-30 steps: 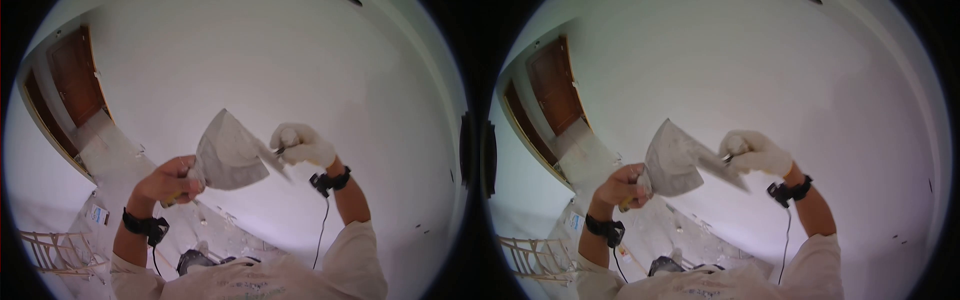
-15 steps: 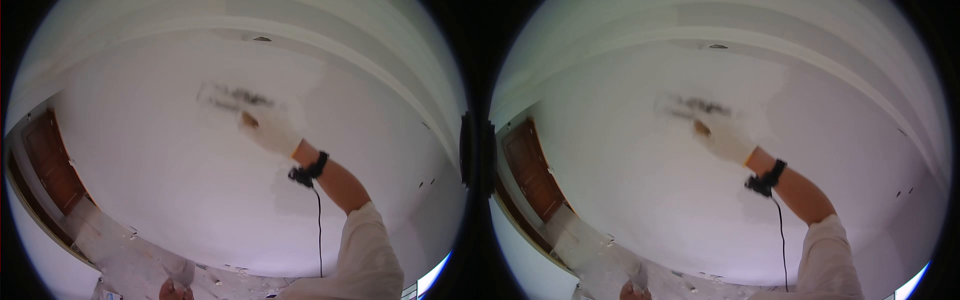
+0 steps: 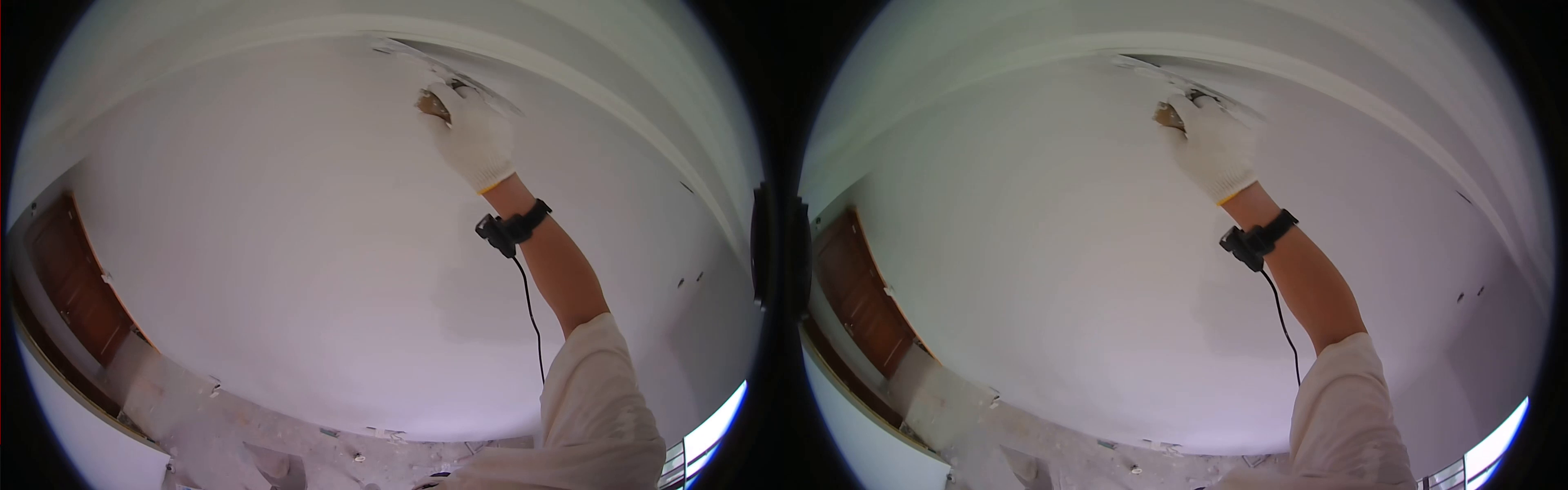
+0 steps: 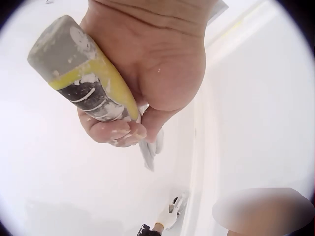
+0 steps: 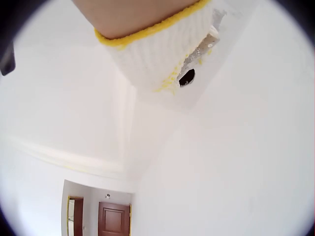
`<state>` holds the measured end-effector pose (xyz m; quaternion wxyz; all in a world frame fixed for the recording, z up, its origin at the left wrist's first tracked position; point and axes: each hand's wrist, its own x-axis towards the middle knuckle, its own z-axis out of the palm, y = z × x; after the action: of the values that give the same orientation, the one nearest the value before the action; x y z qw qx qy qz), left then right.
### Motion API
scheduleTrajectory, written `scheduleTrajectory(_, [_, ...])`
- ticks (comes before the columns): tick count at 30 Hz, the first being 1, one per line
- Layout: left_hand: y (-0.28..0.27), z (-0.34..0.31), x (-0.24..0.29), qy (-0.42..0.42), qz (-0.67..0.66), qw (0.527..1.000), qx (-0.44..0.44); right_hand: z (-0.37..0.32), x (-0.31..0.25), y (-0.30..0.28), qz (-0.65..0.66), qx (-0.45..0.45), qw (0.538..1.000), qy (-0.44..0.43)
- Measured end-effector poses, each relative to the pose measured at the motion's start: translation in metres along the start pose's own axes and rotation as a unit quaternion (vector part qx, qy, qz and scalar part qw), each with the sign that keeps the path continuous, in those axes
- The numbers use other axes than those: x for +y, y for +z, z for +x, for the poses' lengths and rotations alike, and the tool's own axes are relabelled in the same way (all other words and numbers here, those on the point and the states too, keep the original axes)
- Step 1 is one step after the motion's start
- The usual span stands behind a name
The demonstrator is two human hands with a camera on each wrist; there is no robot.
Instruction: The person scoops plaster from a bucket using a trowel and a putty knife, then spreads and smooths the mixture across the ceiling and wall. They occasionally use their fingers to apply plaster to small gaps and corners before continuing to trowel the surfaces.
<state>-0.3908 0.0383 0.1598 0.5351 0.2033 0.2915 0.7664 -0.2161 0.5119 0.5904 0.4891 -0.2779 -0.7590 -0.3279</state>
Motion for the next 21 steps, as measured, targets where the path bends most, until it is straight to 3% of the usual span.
scheduleTrajectory(2, [0.007, 0.008, 0.004, 0.015, -0.029, 0.999, -0.009, -0.013, 0.012, -0.02, -0.002, -0.028, 0.998, 0.049])
scheduleTrajectory(4, [0.004, 0.016, 0.018, -0.074, -0.007, 0.997, -0.017, -0.021, 0.016, -0.03, -0.007, -0.02, 0.998, 0.06])
scheduleTrajectory(5, [-0.001, 0.036, 0.035, -0.086, -0.012, 0.996, -0.012, -0.012, 0.008, -0.004, -0.004, -0.02, 0.998, 0.063])
scheduleTrajectory(8, [-0.006, 0.065, 0.062, -0.09, 0.008, 0.996, -0.016, -0.011, 0.007, -0.005, -0.056, -0.05, 0.994, 0.075])
scheduleTrajectory(11, [-0.012, 0.088, 0.087, -0.098, 0.028, 0.995, 0.023, -0.011, 0.013, 0.004, -0.049, 0.019, 0.996, 0.066])
scheduleTrajectory(14, [-0.021, 0.116, 0.114, -0.106, 0.026, 0.994, 0.0, -0.005, 0.017, 0.009, 0.008, -0.02, 0.99, 0.139])
scheduleTrajectory(18, [-0.046, 0.153, 0.147, -0.134, 0.049, 0.987, -0.071, 0.004, -0.001, -0.002, -0.051, -0.03, 0.981, 0.183])
scheduleTrajectory(21, [-0.051, 0.177, 0.169, -0.158, 0.069, 0.98, -0.102, 0.002, 0.003, 0.006, -0.074, 0.027, 0.986, 0.146])
